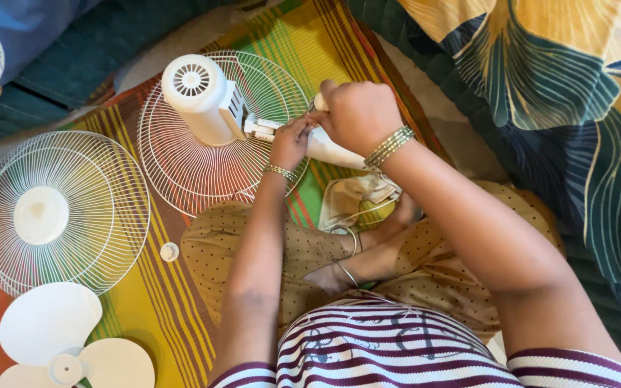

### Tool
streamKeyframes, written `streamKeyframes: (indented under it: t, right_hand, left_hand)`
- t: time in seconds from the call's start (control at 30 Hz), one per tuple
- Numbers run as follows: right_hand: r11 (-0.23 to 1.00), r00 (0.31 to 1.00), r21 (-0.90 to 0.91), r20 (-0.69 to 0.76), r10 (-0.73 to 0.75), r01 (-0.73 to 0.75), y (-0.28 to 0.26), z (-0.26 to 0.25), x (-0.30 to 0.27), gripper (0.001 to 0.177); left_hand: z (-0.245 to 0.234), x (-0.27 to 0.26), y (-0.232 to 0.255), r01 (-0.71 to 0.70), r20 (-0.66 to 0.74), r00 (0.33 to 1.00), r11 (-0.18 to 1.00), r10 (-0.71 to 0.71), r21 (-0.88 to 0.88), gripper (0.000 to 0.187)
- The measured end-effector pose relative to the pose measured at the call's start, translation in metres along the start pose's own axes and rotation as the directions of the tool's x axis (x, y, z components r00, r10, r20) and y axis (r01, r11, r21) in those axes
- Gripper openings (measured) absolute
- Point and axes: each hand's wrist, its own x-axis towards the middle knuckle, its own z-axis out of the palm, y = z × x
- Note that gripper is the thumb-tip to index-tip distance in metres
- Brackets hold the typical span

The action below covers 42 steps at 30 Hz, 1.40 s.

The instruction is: The person uses a screwdriver to unscrew and remove the back cover of a white table fan. They then remove the fan blades and the front grill, placing the parts on the floor beside them.

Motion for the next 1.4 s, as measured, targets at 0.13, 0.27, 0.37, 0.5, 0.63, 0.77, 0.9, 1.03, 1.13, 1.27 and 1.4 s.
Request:
streamKeyframes:
  t: [0.13,0.27,0.37,0.5,0.63,0.77,0.9,1.03,1.13,1.27,1.4]
  right_hand:
    - [0.997,0.994,-0.031,-0.085,0.071,-0.074,-0.013,0.004,0.011,0.052]
    - [0.97,0.962,-0.093,0.14,0.235,-0.224,-0.031,-0.005,0.013,0.063]
    - [1.0,1.0,0.021,-0.017,-0.004,0.004,-0.024,-0.013,0.0,0.059]
    - [0.893,0.913,0.19,-0.109,-0.393,0.407,-0.001,-0.018,-0.009,0.049]
    - [0.989,0.994,0.112,-0.043,-0.097,0.101,-0.011,-0.006,-0.01,0.034]
    - [0.99,0.99,-0.001,0.03,0.139,-0.139,-0.018,-0.009,0.002,0.046]
    - [0.947,0.923,-0.134,0.218,0.317,-0.293,-0.025,-0.015,0.002,0.053]
    - [0.977,0.971,0.027,-0.114,-0.209,0.213,-0.011,-0.014,-0.008,0.043]
    - [0.908,0.908,0.135,-0.198,-0.369,0.398,-0.001,-0.009,-0.012,0.037]
    - [0.994,0.997,0.08,-0.029,-0.066,0.068,-0.012,-0.003,-0.011,0.027]
    - [0.999,0.996,0.026,-0.075,0.048,-0.047,-0.018,-0.004,-0.003,0.038]
  left_hand:
    - [0.01,-0.001,0.015,0.183,-0.128,0.974,0.983,-0.186,-0.035,0.016]
    - [0.014,-0.005,0.028,0.106,-0.319,0.932,0.971,-0.172,-0.214,0.02]
    - [0.011,-0.005,0.021,0.166,-0.261,0.947,0.982,-0.185,-0.096,0.018]
    - [0.007,-0.006,0.01,0.126,-0.201,0.966,0.976,-0.162,-0.18,0.006]
    - [0.001,-0.003,0.006,0.138,-0.134,0.98,0.989,-0.144,-0.051,0.011]
    - [-0.005,0.0,-0.001,0.081,-0.051,0.995,0.988,-0.089,-0.134,0.019]
    - [-0.01,0.001,0.006,0.158,0.033,0.987,0.98,-0.155,-0.117,0.02]
    - [-0.015,-0.002,0.01,0.134,0.055,0.99,0.984,-0.128,-0.114,0.031]
    - [-0.015,-0.004,0.004,0.134,0.063,0.989,0.989,-0.13,-0.055,0.026]
    - [-0.012,0.001,0.011,0.233,0.05,0.972,0.961,-0.228,-0.149,0.02]
    - [-0.006,0.002,0.036,0.117,-0.166,0.965,0.898,-0.204,-0.425,0.052]
